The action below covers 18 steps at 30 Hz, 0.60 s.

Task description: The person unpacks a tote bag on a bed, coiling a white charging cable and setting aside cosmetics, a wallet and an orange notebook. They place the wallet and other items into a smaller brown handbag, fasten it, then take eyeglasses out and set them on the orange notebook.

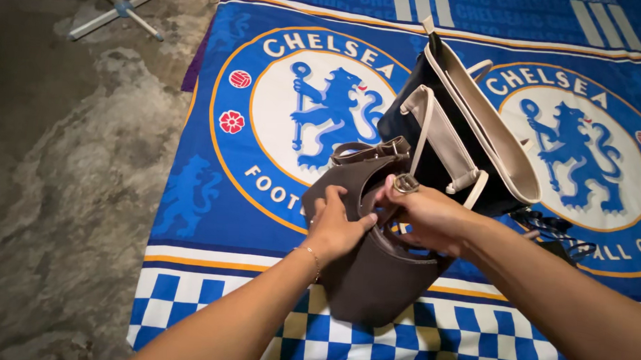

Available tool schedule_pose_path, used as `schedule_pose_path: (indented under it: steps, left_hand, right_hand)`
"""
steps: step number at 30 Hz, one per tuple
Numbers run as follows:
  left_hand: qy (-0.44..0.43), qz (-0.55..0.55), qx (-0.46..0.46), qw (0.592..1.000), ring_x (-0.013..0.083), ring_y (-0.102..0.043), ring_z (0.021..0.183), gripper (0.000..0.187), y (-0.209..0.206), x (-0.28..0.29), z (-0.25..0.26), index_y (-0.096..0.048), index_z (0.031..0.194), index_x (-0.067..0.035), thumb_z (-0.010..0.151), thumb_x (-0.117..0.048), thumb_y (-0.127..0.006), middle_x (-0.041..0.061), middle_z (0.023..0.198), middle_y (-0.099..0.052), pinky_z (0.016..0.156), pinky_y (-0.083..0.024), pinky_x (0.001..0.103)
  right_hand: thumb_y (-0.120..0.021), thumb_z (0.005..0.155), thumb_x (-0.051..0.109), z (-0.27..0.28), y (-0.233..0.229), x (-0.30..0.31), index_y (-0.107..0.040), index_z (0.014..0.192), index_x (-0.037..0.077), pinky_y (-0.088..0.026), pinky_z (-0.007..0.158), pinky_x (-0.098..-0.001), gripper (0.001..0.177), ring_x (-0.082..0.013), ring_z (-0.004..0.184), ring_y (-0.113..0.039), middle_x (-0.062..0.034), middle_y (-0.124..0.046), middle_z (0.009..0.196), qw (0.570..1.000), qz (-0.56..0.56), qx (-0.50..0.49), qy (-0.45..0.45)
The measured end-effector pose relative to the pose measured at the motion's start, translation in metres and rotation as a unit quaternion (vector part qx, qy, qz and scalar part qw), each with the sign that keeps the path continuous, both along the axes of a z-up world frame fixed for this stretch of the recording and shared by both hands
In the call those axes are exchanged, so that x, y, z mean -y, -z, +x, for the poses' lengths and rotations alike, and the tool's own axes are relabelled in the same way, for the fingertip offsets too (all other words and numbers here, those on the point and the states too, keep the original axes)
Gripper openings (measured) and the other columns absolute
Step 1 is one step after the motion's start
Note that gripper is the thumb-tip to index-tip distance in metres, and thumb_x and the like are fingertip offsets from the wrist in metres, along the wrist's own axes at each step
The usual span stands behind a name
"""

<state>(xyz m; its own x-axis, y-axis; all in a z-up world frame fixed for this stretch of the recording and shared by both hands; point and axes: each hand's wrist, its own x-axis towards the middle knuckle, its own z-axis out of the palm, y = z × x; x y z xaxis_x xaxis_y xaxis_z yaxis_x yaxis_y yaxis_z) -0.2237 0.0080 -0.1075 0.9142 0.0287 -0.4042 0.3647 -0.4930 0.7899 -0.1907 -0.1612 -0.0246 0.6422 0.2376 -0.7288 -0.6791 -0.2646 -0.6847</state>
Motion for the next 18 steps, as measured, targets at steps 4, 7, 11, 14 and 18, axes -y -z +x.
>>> schedule_pose_path:
  steps: [4,7,11,14,18]
  left_hand:
    - [0.014,-0.012,0.030,0.999,0.0381,-0.065,0.110,0.070,-0.005,-0.009,-0.005,-0.033,0.140,-0.015,0.087,-0.029,-0.076,0.021,0.121,-0.057,0.097,-0.050,0.045]
    - [-0.008,-0.034,0.030,0.999,0.0359,-0.071,0.094,0.060,-0.012,-0.021,0.001,-0.031,0.131,-0.014,0.084,-0.012,-0.067,0.015,0.096,-0.069,0.086,-0.054,0.045]
    - [-0.001,-0.018,0.054,0.998,0.0338,-0.069,0.085,0.054,-0.023,-0.033,-0.004,-0.030,0.117,-0.013,0.082,-0.007,-0.071,0.012,0.086,-0.064,0.078,-0.053,0.045]
    - [-0.014,-0.017,0.057,0.998,0.0326,-0.068,0.083,0.051,-0.026,-0.028,-0.009,-0.032,0.116,-0.015,0.083,-0.006,-0.071,0.012,0.084,-0.063,0.077,-0.053,0.044]
    - [-0.029,-0.026,0.079,0.996,0.0283,-0.069,0.083,0.054,-0.023,-0.021,-0.008,-0.032,0.115,-0.016,0.082,-0.007,-0.074,0.007,0.083,-0.064,0.079,-0.054,0.042]
  right_hand:
    - [-0.048,0.097,0.055,0.007,0.003,0.024,-0.059,0.100,0.015,-0.052,0.088,-0.0517,0.042,-0.0235,0.107,-0.060,-0.0039,-0.062,0.108,1.000,0.014,-0.024,0.011]
    - [-0.048,0.094,0.054,0.012,0.022,0.052,-0.055,0.099,0.015,-0.055,0.093,-0.0537,0.040,-0.0276,0.114,-0.065,-0.0098,-0.067,0.119,0.993,0.060,-0.071,0.068]
    - [-0.058,0.095,0.046,0.015,0.077,0.072,-0.057,0.108,0.010,-0.060,0.094,-0.0473,0.039,-0.0333,0.112,-0.070,-0.0152,-0.066,0.124,0.978,0.010,-0.088,0.188]
    - [-0.073,0.093,0.041,0.015,0.106,0.079,-0.063,0.110,0.006,-0.059,0.094,-0.0378,0.040,-0.0263,0.099,-0.070,-0.0162,-0.069,0.112,0.953,-0.030,-0.124,0.276]
    - [-0.081,0.088,0.028,0.007,0.090,0.073,-0.068,0.105,0.000,-0.061,0.079,-0.0395,0.035,-0.0241,0.084,-0.070,-0.0113,-0.069,0.090,0.956,-0.208,0.046,0.202]
